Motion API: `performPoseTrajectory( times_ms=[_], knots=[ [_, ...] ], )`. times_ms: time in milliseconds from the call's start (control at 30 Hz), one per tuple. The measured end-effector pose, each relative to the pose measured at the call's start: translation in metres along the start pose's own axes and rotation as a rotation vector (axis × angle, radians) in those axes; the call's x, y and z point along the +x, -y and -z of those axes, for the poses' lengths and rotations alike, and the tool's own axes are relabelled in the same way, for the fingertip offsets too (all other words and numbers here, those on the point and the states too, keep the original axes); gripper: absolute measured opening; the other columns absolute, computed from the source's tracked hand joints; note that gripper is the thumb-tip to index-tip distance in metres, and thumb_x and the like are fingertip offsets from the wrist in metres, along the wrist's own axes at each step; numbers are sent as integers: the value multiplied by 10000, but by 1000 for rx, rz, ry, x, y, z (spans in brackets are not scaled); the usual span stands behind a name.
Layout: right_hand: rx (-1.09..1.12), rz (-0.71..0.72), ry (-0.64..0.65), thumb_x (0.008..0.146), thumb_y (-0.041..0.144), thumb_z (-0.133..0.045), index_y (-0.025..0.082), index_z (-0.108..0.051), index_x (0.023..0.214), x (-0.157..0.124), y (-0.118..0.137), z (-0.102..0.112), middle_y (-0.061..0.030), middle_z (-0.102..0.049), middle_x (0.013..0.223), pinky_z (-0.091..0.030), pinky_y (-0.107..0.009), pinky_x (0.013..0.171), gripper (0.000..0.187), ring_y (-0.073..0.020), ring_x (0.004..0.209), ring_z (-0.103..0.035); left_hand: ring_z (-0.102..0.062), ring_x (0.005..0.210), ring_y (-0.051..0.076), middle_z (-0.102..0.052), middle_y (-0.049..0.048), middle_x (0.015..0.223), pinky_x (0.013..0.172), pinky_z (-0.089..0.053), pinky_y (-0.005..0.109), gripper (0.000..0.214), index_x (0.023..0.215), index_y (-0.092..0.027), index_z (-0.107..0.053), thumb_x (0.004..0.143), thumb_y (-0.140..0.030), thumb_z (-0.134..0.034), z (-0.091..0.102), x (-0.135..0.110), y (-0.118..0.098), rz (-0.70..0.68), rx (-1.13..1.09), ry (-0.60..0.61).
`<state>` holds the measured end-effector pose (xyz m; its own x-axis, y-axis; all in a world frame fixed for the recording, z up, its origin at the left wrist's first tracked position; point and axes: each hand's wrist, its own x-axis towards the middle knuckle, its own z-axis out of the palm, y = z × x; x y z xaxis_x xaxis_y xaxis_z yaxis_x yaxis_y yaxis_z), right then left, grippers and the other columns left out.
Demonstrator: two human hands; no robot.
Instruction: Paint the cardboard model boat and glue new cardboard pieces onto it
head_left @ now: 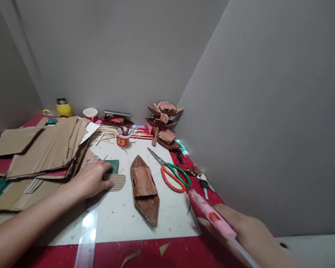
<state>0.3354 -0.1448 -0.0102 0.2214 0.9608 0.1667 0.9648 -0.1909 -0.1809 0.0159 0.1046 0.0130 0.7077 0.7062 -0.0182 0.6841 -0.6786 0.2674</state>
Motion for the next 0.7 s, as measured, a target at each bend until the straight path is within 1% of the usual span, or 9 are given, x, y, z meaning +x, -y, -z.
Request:
performPoseTrajectory(
  times_ms=[67, 133, 233, 333, 433, 500, 600, 633, 700],
  knots=[
    [-44, -65, 125, 878, 542, -486, 268, -616, 763, 5, -9, 7, -32, -698, 678, -439, -279, 491, 324, -220, 545, -652, -591, 893, 305, -664, 108, 897, 766, -438, 387, 257, 929, -182, -657, 737, -348, -621, -1, 1, 0, -2, 5, 22],
    [-74, -87, 157, 882, 521, -485, 254, -613, 845, 11, -15, 7, -57, -726, 784, -464, -288, 539, 298, -246, 648, -691, -578, 840, 282, -646, 86, 848, 722, -420, 362, 192, 850, -195, -624, 739, -351, -618, -2, 1, 1, -2, -12, 31],
    [-108, -107, 189, 875, 458, -487, 232, -605, 936, 18, -22, 1, -86, -734, 882, -496, -312, 595, 262, -276, 754, -709, -553, 771, 238, -617, 52, 810, 676, -396, 326, 170, 793, -203, -552, 727, -341, -627, -5, -2, 4, 11, -85, 2],
    [-100, -130, 250, 844, 444, -514, 212, -616, 1028, 16, -30, -3, -117, -735, 1000, -532, -341, 648, 313, -306, 856, -714, -529, 692, 193, -579, 6, 725, 637, -381, 298, 144, 762, -209, -512, 755, -329, -589, -5, -8, 7, 47, -253, -42],
    [-35, -126, 256, 822, 478, -553, 208, -619, 1113, 11, -38, 2, -123, -712, 1119, -556, -353, 734, 402, -304, 945, -703, -522, 671, 167, -557, -14, 683, 625, -392, 279, 191, 712, -201, -510, 797, -366, -558, -1, -14, 6, 88, -529, -82],
    [8, -117, 206, 818, 505, -573, 220, -624, 1124, 8, -36, 10, -113, -709, 1129, -563, -359, 757, 422, -294, 938, -703, -497, 629, 140, -545, -25, 670, 585, -384, 255, 235, 741, -191, -527, 787, -412, -595, 4, -17, 0, 143, -750, -103],
    [78, -49, 23, 855, 499, -556, 228, -642, 1035, 7, -18, 24, -108, -724, 1015, -567, -352, 694, 337, -274, 843, -709, -384, 493, 83, -476, -77, 577, 475, -287, 202, 338, 921, -194, -550, 741, -450, -678, 11, -22, -19, 228, -1074, -69],
    [123, 12, -53, 884, 461, -539, 229, -632, 1034, 7, -7, 29, -104, -720, 977, -563, -339, 678, 292, -260, 819, -704, -347, 459, 70, -459, -91, 550, 451, -251, 192, 390, 981, -199, -544, 730, -454, -696, 12, -24, -28, 244, -1157, -24],
    [234, 181, -167, 924, 346, -531, 244, -576, 1140, 7, 17, 35, -95, -704, 989, -560, -312, 698, 243, -229, 837, -693, -348, 437, 61, -516, -77, 567, 431, -245, 186, 427, 1017, -198, -537, 728, -462, -708, 11, -27, -47, 249, -1273, 97]
  ],
)
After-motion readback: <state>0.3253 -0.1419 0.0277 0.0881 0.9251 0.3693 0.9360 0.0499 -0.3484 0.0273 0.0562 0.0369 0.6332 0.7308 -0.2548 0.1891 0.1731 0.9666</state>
